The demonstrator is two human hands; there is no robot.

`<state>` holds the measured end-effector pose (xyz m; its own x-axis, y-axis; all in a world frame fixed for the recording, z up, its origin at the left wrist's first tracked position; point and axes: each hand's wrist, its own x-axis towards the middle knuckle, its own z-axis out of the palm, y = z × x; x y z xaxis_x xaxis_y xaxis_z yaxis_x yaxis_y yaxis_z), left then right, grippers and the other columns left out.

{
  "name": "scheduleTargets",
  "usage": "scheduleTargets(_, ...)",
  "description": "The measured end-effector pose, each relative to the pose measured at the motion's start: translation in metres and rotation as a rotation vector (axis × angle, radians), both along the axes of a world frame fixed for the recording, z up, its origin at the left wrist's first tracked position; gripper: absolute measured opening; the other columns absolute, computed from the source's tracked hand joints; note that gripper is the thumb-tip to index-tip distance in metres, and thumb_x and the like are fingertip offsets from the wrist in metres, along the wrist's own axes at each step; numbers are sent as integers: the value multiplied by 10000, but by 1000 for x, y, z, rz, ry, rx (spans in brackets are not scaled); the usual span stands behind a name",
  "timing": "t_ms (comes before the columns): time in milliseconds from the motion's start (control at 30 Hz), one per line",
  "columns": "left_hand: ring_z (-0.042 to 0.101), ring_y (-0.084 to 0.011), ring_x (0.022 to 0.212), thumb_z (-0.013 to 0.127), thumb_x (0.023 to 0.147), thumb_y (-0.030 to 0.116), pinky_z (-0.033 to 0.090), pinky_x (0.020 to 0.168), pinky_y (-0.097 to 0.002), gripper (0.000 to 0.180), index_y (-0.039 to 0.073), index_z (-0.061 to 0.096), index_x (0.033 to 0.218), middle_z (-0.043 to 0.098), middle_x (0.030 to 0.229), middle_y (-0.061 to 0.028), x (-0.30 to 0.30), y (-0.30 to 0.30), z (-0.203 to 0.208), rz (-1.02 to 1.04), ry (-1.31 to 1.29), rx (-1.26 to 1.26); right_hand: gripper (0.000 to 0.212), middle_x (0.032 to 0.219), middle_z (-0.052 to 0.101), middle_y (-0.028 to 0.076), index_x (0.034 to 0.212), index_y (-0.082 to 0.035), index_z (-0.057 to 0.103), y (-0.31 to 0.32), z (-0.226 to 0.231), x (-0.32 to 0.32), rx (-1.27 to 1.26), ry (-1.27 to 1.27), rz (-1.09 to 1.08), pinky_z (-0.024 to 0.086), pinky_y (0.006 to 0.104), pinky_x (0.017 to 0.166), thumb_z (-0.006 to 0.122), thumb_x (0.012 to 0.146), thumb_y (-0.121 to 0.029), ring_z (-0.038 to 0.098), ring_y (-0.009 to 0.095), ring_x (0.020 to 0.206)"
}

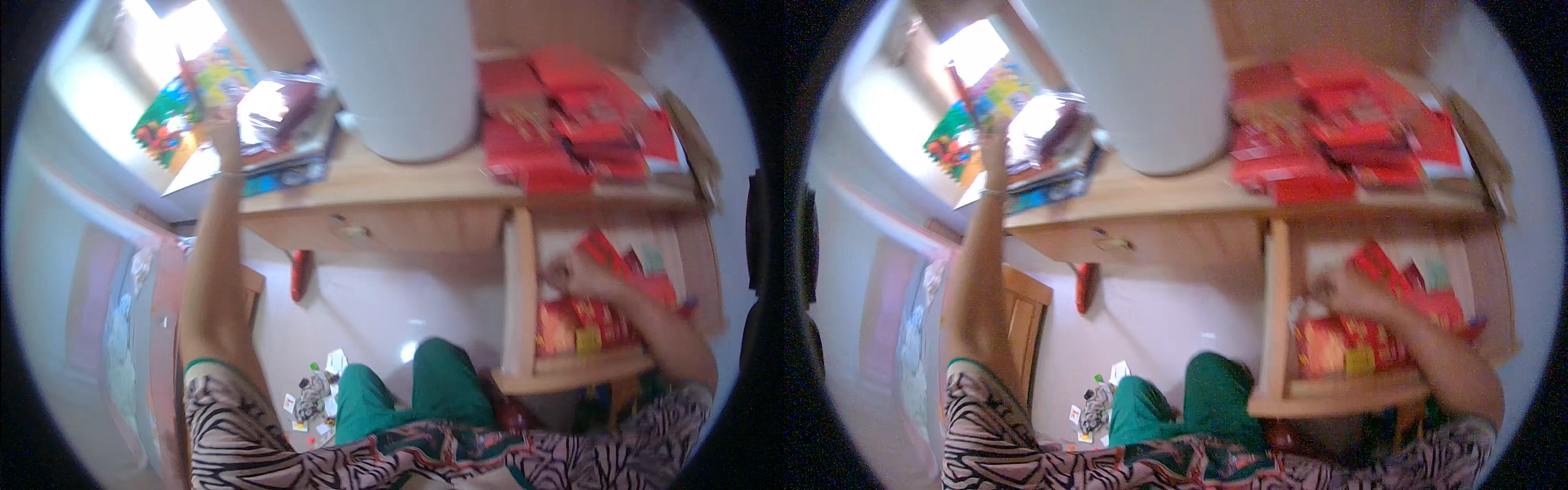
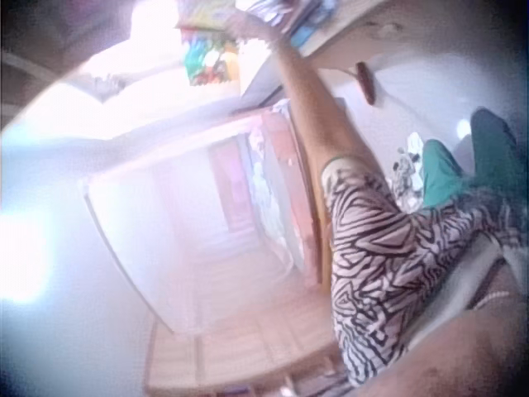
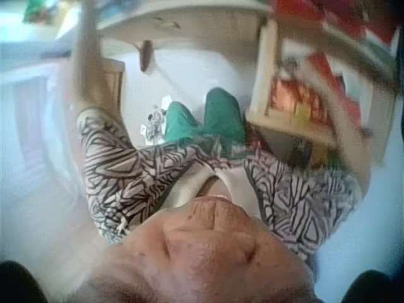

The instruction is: The person sits on the floor and opens a drawer to retrieve red envelopes and other items. They handle a blue box, then repeatedly take stacks of red envelopes from the drawer, place them on the desk, and sort through them. They also handle a brown paper bag and a small coin, placing items back into the drawer or on the desk.

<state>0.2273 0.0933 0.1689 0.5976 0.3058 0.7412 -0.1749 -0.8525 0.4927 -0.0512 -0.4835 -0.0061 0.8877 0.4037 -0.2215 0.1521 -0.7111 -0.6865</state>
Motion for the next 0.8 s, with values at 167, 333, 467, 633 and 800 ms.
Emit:
scheduleTargets(167,552,-168,1110,566,956,280,425,935,-325,427,30,501,1295,574,1196,-61,-137,-67,0,-640,-45,-456,145,666,564,43,864,-59,581,-18,4,11,860,515,-343,491,293,555,603,889,-201,584,145,620)
scheduleTargets(333,551,-218,1145,473,999,265,439,936,-318,454,1,442,1368,509,1325,-133,-246,-123,-34,-598,251,-447,142,779,613,96,896,-54,600,-4,9,7,620,490,-252,517,335,594,636,846,-182,639,204,713)
scheduleTargets(467,583,-182,1044,488,992,195,461,880,-309,425,-11,445,1361,501,1347,-136,-306,-142,-75,-700,434,-551,257,921,652,171,995,-34,629,18,-1,-10,50,-112,78,523,422,736,685,795,-186,654,317,858)
scheduleTargets(633,614,-152,980,542,954,111,487,818,-286,363,15,516,1304,564,1286,-120,-337,-164,-108,-745,523,-750,348,1060,644,181,1042,-22,631,23,-7,-21,-102,-205,110,484,457,842,708,745,-186,620,363,976)
scheduleTargets(800,633,-216,1024,552,933,94,488,850,-304,373,11,517,1294,562,1286,-127,-348,-193,-118,-794,527,-793,317,949,671,179,1000,-25,650,21,-5,-16,-66,-146,100,499,438,784,723,736,-184,642,343,912)
